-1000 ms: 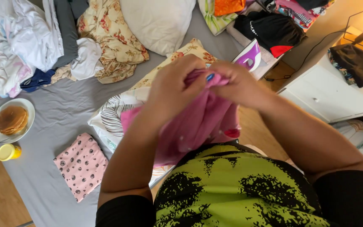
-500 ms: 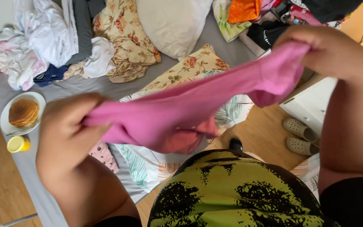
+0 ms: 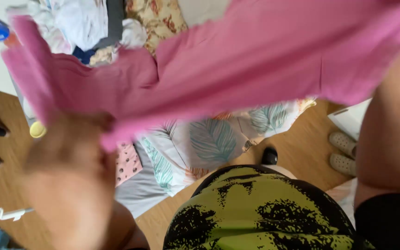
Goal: The person irons a pink shirt and a black garment on a bed using a purple iron. After ironing each item, the person folds the clothes neatly and places them on the bed. The task involves smoothing the fabric with the iron and then folding the garments into compact shapes.
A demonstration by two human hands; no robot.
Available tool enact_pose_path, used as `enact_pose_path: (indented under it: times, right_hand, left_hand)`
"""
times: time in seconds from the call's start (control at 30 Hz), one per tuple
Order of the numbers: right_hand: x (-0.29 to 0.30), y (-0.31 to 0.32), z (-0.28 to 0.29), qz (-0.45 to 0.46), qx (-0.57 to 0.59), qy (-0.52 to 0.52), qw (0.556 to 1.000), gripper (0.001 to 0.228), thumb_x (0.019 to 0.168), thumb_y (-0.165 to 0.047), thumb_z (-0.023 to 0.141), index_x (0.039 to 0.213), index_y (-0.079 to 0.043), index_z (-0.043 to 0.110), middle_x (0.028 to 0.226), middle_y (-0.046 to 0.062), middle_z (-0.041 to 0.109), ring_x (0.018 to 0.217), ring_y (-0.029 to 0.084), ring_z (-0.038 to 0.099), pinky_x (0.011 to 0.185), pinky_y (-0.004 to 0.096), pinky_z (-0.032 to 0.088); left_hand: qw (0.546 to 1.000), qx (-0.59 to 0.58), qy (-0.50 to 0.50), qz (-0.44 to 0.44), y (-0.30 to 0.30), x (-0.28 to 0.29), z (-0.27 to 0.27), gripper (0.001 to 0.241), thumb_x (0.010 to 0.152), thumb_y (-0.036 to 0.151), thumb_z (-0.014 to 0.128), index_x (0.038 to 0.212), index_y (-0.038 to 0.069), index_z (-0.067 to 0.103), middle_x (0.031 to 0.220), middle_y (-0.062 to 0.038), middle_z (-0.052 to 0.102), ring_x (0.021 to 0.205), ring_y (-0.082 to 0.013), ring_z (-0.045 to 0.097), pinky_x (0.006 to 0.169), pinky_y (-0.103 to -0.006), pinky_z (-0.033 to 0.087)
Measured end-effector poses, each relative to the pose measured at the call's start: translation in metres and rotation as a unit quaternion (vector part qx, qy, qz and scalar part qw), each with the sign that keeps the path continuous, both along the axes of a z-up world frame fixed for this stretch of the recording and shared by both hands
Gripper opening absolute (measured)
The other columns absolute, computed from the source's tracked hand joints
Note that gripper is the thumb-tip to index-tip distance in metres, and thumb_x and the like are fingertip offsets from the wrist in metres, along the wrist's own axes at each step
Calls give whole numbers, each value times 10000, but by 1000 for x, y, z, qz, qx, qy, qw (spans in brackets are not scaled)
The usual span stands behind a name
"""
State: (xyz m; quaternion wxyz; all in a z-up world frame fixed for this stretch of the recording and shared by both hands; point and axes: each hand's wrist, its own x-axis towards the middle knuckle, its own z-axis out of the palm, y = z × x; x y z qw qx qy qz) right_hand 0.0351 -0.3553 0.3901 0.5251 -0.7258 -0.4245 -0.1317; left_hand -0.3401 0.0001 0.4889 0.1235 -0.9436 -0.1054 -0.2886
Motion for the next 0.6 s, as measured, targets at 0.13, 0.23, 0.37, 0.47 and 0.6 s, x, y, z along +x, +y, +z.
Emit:
enact_pose_path:
  times: [0.13,0.23,0.37,0.47,0.6]
  right_hand:
    - [-41,-29,-117,9,73,62,995,366,1203,-398,426,1179,-36,477,1084,103,549,972,207,503,1037,369,434]
    - [-51,-49,-219,-142,-275,-103,945,208,828,-31,792,1020,-80,728,1041,60,698,1046,300,607,1056,458,415]
    - [-28,-52,-298,-23,-408,-16,912,378,711,-137,672,1051,-295,728,1148,-58,710,1121,202,661,903,393,484]
    - [16,-26,-287,54,-527,145,836,349,817,-193,622,1153,-258,694,1168,20,714,1150,285,655,919,455,514]
    - [91,22,-256,205,-526,285,775,395,844,-128,603,1236,-118,651,1181,273,707,1160,518,610,978,613,484]
  left_hand:
    - [977,-72,199,4,-9,17,-108,167,858,159,575,1008,146,648,887,-60,573,713,-277,561,651,-421,452]
    - [899,-185,397,-7,-8,42,-243,156,869,119,627,1024,121,640,806,-73,665,644,-254,646,624,-427,534]
    - [825,-219,521,11,-33,77,-379,228,937,125,555,937,168,779,929,-110,711,858,-338,732,675,-460,559]
    - [845,-268,457,-73,-65,123,-430,287,872,271,683,1131,153,711,1105,-135,653,1003,-356,669,770,-460,547]
    - [800,-448,351,-190,-116,207,-431,826,779,491,784,1455,140,466,1376,-188,516,1195,-450,594,931,-540,531]
